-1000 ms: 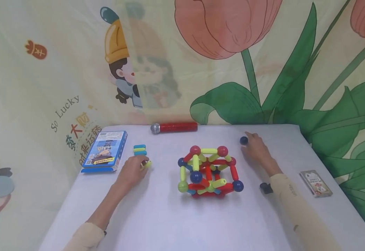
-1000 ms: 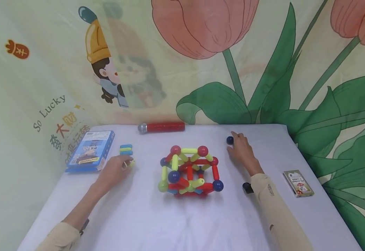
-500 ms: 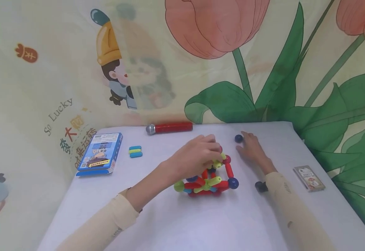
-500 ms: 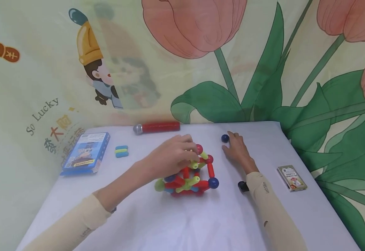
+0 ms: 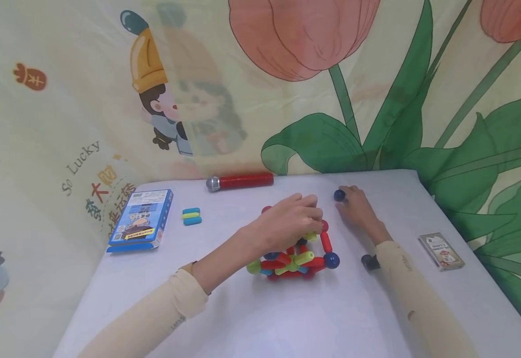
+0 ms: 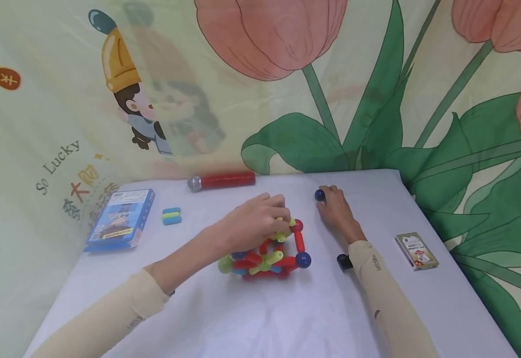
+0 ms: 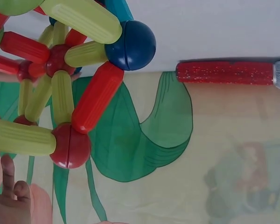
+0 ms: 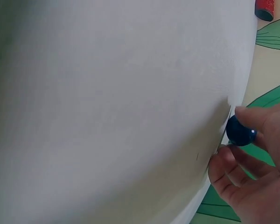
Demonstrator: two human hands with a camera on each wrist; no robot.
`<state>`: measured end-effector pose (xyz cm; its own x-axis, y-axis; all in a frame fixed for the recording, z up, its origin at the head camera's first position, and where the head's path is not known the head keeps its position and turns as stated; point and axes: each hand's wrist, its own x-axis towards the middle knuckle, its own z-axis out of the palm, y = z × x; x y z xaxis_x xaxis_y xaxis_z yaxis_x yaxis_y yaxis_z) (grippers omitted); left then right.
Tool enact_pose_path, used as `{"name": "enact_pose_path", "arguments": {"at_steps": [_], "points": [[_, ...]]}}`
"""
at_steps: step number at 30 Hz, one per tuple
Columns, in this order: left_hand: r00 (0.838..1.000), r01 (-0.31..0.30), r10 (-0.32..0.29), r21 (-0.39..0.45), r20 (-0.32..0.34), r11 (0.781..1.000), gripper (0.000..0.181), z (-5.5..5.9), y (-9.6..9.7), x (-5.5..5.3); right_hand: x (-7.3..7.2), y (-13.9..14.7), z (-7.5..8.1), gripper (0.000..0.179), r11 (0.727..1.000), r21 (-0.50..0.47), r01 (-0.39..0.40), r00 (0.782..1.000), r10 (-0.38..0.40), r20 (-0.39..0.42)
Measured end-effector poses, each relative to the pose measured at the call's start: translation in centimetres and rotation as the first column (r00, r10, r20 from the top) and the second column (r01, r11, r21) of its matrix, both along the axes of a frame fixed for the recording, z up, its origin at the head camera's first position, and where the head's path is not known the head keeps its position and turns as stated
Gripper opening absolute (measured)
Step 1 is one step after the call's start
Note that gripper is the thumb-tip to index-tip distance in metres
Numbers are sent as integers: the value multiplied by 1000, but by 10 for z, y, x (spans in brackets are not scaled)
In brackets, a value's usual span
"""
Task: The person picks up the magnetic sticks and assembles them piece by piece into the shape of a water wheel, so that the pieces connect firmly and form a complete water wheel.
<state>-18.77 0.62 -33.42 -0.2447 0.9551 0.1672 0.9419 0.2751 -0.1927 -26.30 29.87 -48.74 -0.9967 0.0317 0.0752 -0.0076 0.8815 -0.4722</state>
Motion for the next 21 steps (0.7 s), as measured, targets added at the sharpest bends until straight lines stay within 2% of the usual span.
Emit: {"name": "enact_pose_path", "arguments": {"at_steps": [7,11,14,16,19,21], "points": [[1000,3,-3,-21,-25,1000,33,-3,-1,2,0,-1,2,45,1000,-26,11,1000,-11,-17],[999,1,-2,-24,-41,1000,34,-5,-1,4,11,-2,13,43,999,-53,8,1000,-9,-15],[1000,-7,7,-11,-21,1000,39,-6,-2,4,34,-7,35,42,996,-80,-33,996,26,-86],[1000,-18,18,7,5,1000,42,-5,-5,4,57,-13,55,40,991,-108,-83,983,64,-171],[997,-46,42,68,59,997,44,-1,-11,3,95,-26,83,34,971,-139,-195,942,146,-301],[993,-74,62,129,96,989,40,4,-20,3,119,-37,94,31,947,-157,-281,909,210,-359]]}}
